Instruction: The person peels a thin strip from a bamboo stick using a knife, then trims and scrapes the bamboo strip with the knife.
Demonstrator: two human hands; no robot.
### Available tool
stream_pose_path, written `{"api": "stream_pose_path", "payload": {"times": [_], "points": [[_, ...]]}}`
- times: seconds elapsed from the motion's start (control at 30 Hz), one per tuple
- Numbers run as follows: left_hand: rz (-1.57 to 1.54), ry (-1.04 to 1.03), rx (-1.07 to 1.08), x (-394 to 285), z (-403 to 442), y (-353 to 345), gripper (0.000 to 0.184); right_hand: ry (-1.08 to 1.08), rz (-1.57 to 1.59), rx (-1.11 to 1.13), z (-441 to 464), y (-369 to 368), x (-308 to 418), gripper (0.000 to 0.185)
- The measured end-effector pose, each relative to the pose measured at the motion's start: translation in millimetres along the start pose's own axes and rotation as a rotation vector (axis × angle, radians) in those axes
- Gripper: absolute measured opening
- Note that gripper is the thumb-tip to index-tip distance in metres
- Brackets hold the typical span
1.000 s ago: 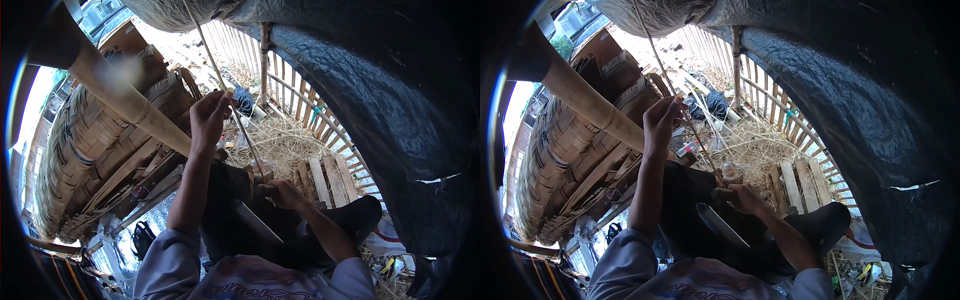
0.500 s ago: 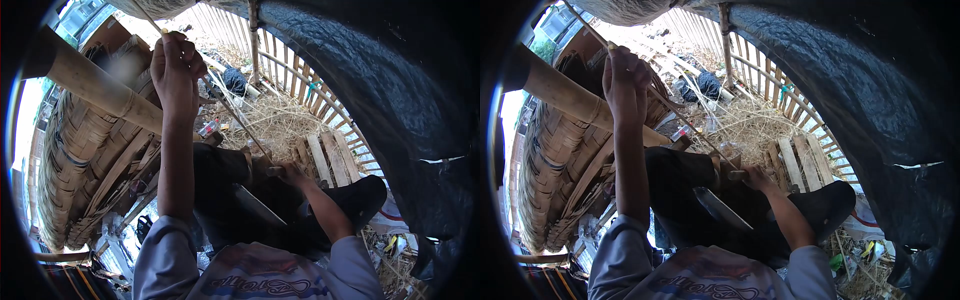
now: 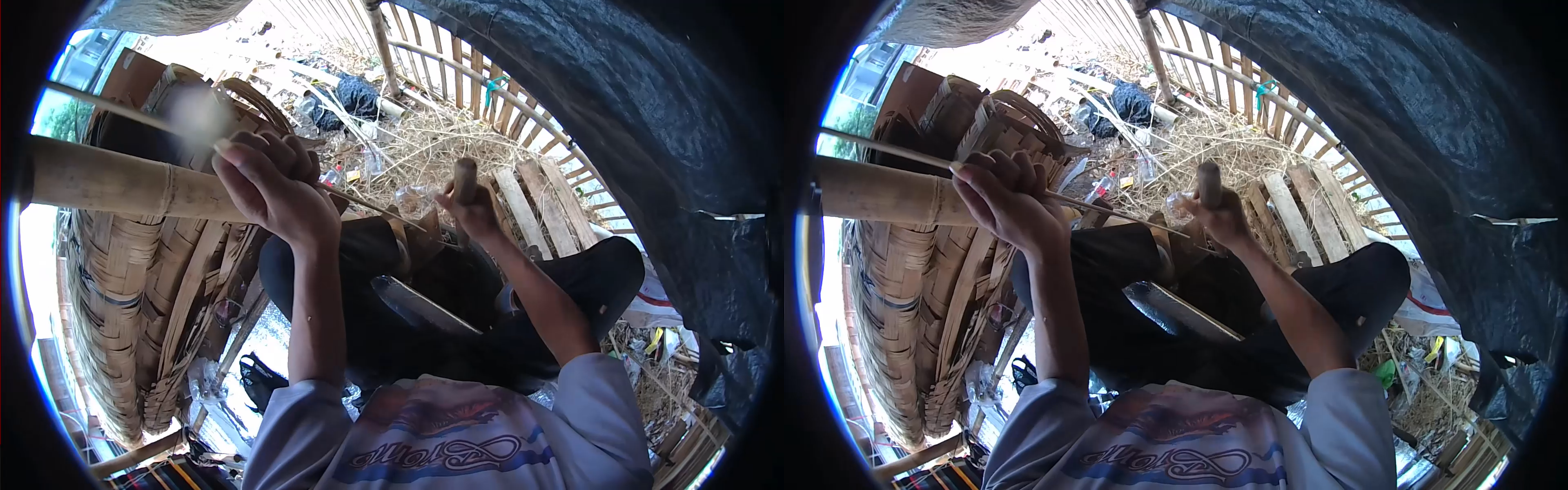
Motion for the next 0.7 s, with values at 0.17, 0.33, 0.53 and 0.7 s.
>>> {"api": "stream_pose_path", "payload": {"times": [0.17, 0.33, 0.53, 0.7], "points": [[0.04, -0.072, -0.077, 30.3, -36.5, 10.3, 0.028, 0.33, 0.712, -0.075, -10.1, -17.7, 95.5, 0.021], [0.051, -0.107, -0.114, 22.4, -42.3, 2.2, 0.029, 0.417, 0.646, 0.135, -29.7, -18.0, 140.4, 0.025], [0.034, -0.109, -0.068, 15.1, -37.1, 13.7, 0.028, 0.645, 0.506, 0.077, -37.8, -17.0, 151.4, 0.024], [0.032, -0.035, -0.143, 12.6, -41.7, 6.6, 0.026, 0.724, 0.692, -0.029, -37.2, -19.0, 157.2, 0.023]]}}
Point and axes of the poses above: each hand's wrist, its own z-axis towards the middle knuckle, its own y-axis out of the back of the hand, x = y × z, the point moved 1 cm from there along z, towards the middle knuckle, and after that the axes turned 14 degrees about z, right-handed, at the moved point
